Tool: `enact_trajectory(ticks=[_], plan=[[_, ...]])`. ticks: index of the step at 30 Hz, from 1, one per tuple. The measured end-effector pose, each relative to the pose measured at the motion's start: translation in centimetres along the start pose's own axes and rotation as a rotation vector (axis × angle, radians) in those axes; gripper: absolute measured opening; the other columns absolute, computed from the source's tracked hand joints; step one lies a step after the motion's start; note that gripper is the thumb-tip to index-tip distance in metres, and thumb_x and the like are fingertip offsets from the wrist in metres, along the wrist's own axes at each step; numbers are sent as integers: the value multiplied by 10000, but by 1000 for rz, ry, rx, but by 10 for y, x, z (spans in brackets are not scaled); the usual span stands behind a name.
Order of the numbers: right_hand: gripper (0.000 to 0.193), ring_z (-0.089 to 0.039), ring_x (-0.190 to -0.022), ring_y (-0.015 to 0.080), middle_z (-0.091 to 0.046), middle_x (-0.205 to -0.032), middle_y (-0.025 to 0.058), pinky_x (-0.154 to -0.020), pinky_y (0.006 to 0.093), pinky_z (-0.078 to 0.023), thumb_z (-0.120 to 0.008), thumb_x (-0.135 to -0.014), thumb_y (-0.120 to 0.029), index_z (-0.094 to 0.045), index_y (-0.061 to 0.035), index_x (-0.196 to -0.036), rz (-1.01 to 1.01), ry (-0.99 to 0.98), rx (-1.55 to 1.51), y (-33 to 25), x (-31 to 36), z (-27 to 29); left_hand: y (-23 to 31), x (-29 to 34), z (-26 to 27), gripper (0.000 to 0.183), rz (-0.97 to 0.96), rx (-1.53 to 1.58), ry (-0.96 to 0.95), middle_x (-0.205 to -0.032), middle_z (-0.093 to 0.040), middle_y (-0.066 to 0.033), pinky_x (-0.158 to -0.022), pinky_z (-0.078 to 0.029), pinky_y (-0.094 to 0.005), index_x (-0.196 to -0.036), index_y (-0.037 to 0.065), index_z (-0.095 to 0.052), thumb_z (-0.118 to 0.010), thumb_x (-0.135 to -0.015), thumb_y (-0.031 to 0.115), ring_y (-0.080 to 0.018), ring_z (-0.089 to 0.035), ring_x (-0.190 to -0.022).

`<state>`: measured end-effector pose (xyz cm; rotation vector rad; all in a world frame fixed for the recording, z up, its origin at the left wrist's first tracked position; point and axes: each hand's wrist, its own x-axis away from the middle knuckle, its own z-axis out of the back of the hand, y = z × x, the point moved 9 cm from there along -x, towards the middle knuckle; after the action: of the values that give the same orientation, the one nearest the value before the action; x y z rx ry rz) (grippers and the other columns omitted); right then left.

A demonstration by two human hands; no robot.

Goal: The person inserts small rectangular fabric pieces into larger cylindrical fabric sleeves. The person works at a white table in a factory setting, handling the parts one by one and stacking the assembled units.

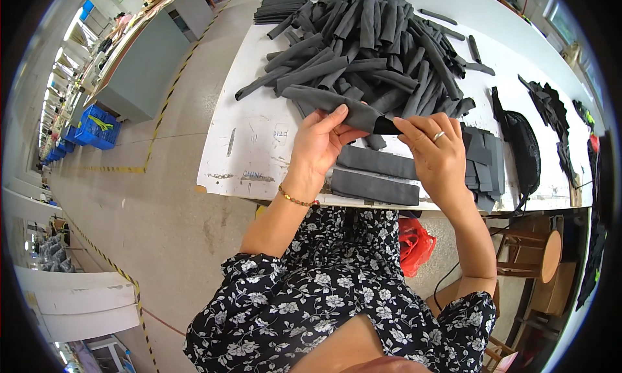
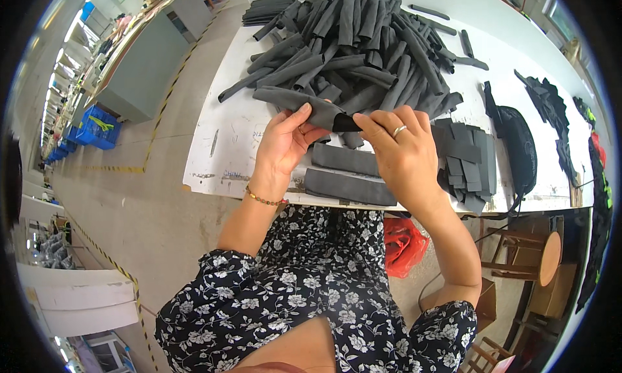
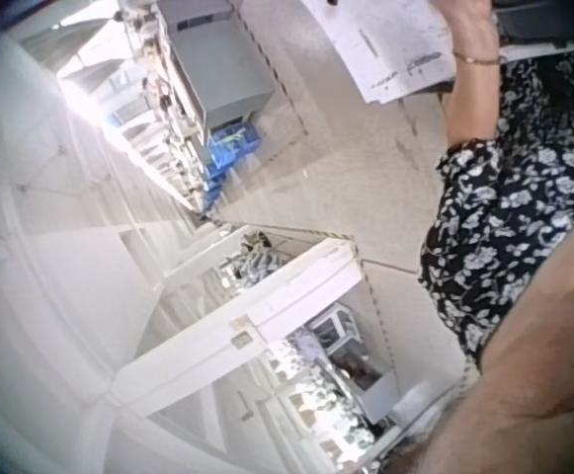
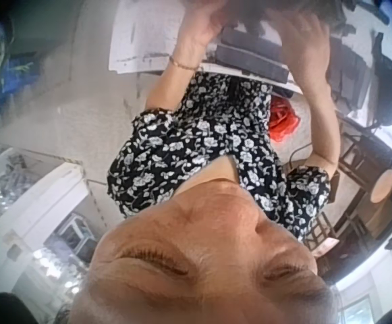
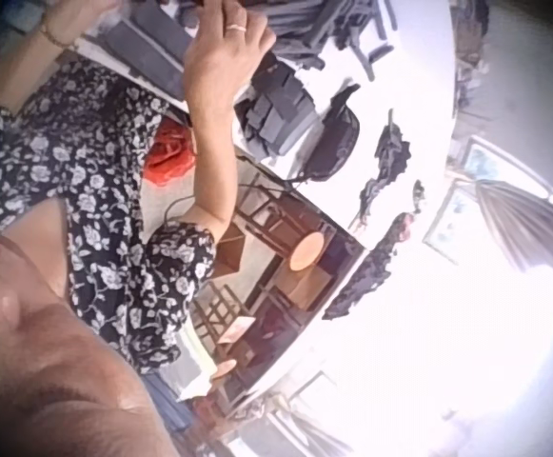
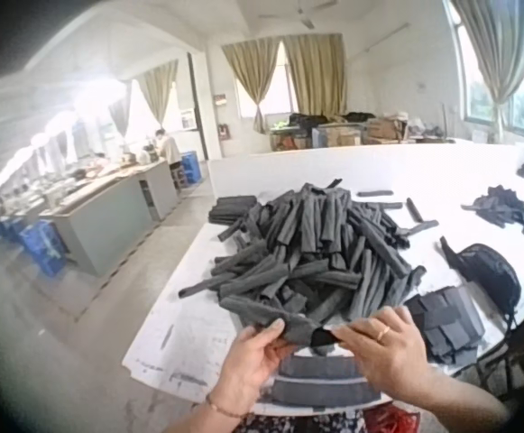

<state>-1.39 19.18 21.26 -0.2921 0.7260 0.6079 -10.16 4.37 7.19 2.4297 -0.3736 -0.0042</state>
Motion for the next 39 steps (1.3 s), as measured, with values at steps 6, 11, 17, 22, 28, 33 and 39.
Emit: enact_trajectory(ticks=[6,11,17,22,28,33,39], plan=[[335,-601,-840,187,-656,-955,5,-776,353,-449,-733,-737,-67,-709,-52,-1071,64,101,145,-13,4,4,12,18,-24,216,-170,-77,-10,-1100,-688,-181,-834,-622,-441,-1138,-38,-571,-607,-975,99,-300,-708,-985],[592,-598,-910,248,-616,-1124,72,-790,397,-444,-794,-715,-114,-616,-46,-1276,2,59,70,-15,6,1,34,37,-40,253,-406,-181,9,-1126,-667,-205,-835,-623,-424,-1207,-20,-531,-589,-985,86,-300,-690,-1043],[659,-588,-933,269,-613,-1129,84,-806,410,-431,-807,-719,-147,-585,-48,-1332,-73,73,-11,-16,15,-4,35,44,-57,412,-508,-53,-179,-1194,-644,-224,-973,-539,-497,-1331,26,-463,-627,-979,164,-359,-614,-1183],[670,-580,-926,300,-600,-1146,127,-802,416,-430,-819,-704,-108,-557,-30,-1316,-79,131,-76,-25,16,-14,7,28,-84,412,-339,23,-367,-1158,-677,-177,-1089,-428,-488,-1332,64,-514,-592,-1004,301,-363,-530,-1298],[519,-569,-902,354,-580,-1119,182,-768,448,-455,-789,-676,-8,-537,-22,-1129,-122,46,-129,-13,46,-23,-5,25,-75,258,-447,-76,-338,-1010,-699,-146,-1060,-422,-431,-1094,40,-602,-489,-1058,269,-289,-582,-1227],[451,-590,-970,405,-590,-1090,199,-810,464,-494,-781,-691,48,-549,-7,-1074,-115,-13,-223,-23,27,-39,-31,26,-66,256,-344,15,-276,-1061,-700,-163,-1051,-434,-440,-1124,46,-593,-496,-1055,273,-293,-566,-1256],[402,-606,-870,358,-577,-1066,177,-726,447,-507,-773,-729,8,-559,-15,-1069,-117,-40,-238,-17,39,-27,-15,27,-64,254,-386,65,-285,-1090,-699,-168,-1087,-415,-443,-1135,65,-602,-523,-1041,287,-298,-553,-1280]])
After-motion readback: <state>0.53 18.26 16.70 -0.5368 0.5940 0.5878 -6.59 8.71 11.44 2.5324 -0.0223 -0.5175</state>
